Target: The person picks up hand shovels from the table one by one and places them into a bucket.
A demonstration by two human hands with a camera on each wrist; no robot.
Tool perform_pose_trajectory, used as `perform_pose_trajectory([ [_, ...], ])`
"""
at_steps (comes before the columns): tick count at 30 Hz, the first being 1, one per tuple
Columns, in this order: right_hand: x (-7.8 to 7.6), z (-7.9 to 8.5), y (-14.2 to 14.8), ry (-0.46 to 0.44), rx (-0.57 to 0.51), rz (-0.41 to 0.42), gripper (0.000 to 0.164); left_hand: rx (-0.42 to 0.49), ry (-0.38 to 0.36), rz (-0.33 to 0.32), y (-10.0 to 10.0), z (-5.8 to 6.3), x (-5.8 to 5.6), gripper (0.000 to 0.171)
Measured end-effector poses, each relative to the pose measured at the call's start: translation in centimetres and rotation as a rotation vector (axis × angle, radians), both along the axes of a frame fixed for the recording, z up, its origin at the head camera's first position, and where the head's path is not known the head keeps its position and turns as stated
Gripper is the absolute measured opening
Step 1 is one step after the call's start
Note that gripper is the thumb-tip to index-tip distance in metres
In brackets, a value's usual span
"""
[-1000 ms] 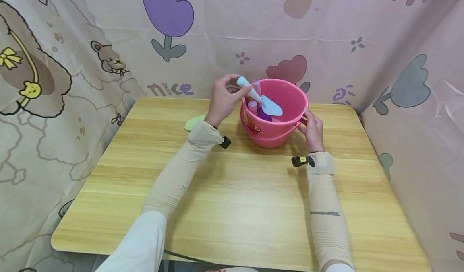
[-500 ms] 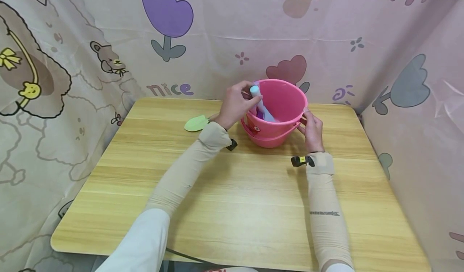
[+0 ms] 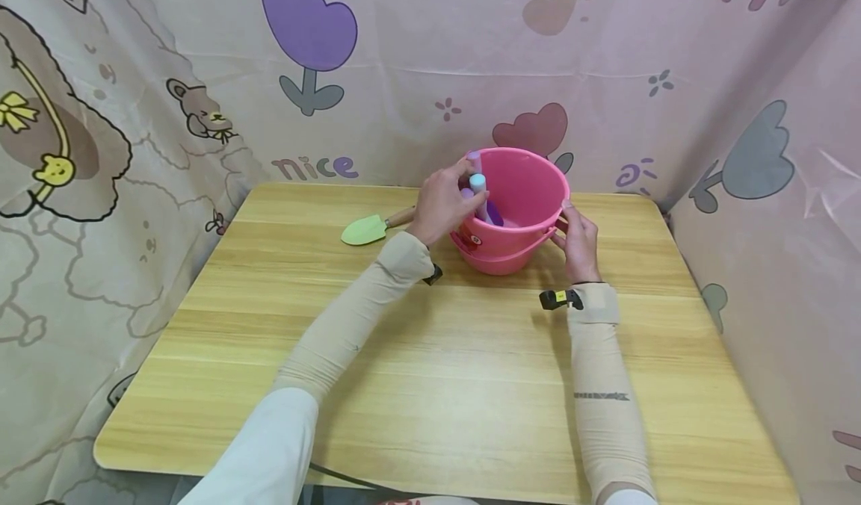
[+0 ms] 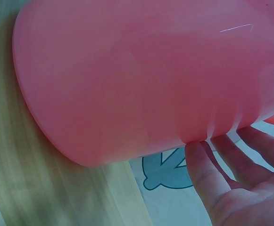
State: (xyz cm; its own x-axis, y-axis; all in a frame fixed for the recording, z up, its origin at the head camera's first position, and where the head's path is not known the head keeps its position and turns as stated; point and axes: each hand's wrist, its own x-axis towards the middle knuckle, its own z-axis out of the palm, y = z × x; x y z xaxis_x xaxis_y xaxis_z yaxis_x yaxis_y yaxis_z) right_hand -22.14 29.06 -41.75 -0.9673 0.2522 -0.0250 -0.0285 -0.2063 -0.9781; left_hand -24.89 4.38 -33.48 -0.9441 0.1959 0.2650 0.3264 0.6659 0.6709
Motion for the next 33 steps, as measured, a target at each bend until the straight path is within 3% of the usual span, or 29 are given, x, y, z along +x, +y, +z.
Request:
perform_pose_trajectory([
  [9, 0.0, 0.0, -0.1, 0.014, -0.025, -0.006, 0.061, -0.228, 0.049, 0.048, 0.5, -0.4, -0.3, 0.036],
  [20, -0.1, -0.2, -0.1, 0.014, -0.032, 0.0, 0.062, -0.277, 0.032, 0.04, 0.5, -0.2, -0.1, 0.028],
  [23, -0.1, -0.4, 0.0, 0.01, -0.037, 0.002, 0.062, -0.217, 0.004, 0.017, 0.2, -0.3, 0.0, 0.031],
  [27, 0.0, -0.5, 0.1, 0.011, -0.025, 0.008, 0.062, -0.034, -0.031, -0.039, -1.0, -0.2, 0.3, 0.031],
  [29, 0.0, -0.4, 0.1, 0.014, -0.018, 0.012, 0.062, 0.056, -0.036, -0.07, -2.0, -0.1, 0.3, 0.032],
  [33, -0.1, -0.1, 0.0, 0.014, -0.017, 0.012, 0.061, 0.152, -0.064, -0.094, -4.8, 0.2, 0.1, 0.04],
])
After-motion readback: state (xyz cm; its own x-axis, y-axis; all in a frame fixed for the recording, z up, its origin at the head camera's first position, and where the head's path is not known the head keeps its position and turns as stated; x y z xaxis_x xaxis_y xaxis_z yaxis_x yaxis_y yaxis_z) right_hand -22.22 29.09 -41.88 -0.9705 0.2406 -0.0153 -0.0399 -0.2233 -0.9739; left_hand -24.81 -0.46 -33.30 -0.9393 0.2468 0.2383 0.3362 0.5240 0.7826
